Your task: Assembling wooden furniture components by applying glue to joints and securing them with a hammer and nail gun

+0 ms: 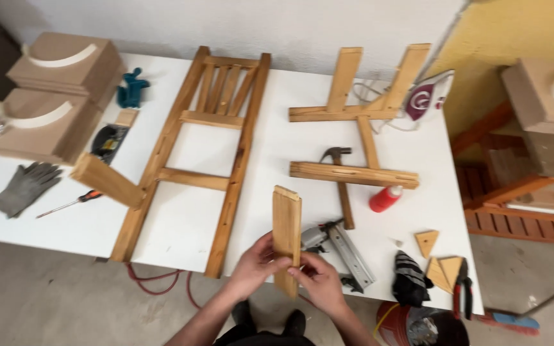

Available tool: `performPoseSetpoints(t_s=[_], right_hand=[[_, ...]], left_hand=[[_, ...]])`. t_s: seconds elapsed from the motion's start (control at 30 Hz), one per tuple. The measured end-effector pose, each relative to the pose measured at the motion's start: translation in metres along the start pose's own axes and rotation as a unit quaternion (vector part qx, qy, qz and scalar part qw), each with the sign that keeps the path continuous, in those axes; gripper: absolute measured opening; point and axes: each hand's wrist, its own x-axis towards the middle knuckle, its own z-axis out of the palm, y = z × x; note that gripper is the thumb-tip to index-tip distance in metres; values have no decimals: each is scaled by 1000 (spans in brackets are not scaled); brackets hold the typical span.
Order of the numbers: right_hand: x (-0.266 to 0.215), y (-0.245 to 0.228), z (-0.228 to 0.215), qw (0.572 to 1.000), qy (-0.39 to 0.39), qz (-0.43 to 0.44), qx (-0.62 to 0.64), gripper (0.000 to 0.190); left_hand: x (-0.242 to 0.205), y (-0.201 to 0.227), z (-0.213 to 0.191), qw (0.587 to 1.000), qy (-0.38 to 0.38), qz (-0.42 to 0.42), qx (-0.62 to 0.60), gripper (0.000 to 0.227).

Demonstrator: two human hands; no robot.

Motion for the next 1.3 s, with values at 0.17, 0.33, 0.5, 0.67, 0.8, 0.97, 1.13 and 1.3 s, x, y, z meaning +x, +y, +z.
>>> performPoseSetpoints(t_s=[0.17, 0.33, 0.5, 0.67, 0.8, 0.97, 1.13, 1.3], right_hand=[[5, -26, 26, 999, 11, 21, -22, 37], [35, -57, 48, 996, -69, 0, -60, 58], [50, -86, 76, 997, -48, 56, -37, 61], [54, -76, 101, 986, 55, -56, -144, 69], [51, -64, 119, 977, 126, -60, -164, 68], [54, -49, 132, 942, 216, -134, -219, 86], [57, -51, 132, 946, 224, -126, -199, 86], [64, -68, 112, 989, 145, 0, -22, 31]], left_hand=[[0, 4, -20, 999, -39, -15, 3, 74], [26, 4, -73, 989, -120, 42, -70, 61], [49, 14, -108, 979, -150, 41, -131, 55], [75, 13, -132, 915, -320, 87, -228, 78], [81, 15, -133, 878, -379, 70, -284, 85], [80, 21, -128, 833, -411, 54, -366, 85], [84, 34, -130, 826, -417, 4, -380, 80], [91, 42, -131, 841, -346, -76, -409, 71]])
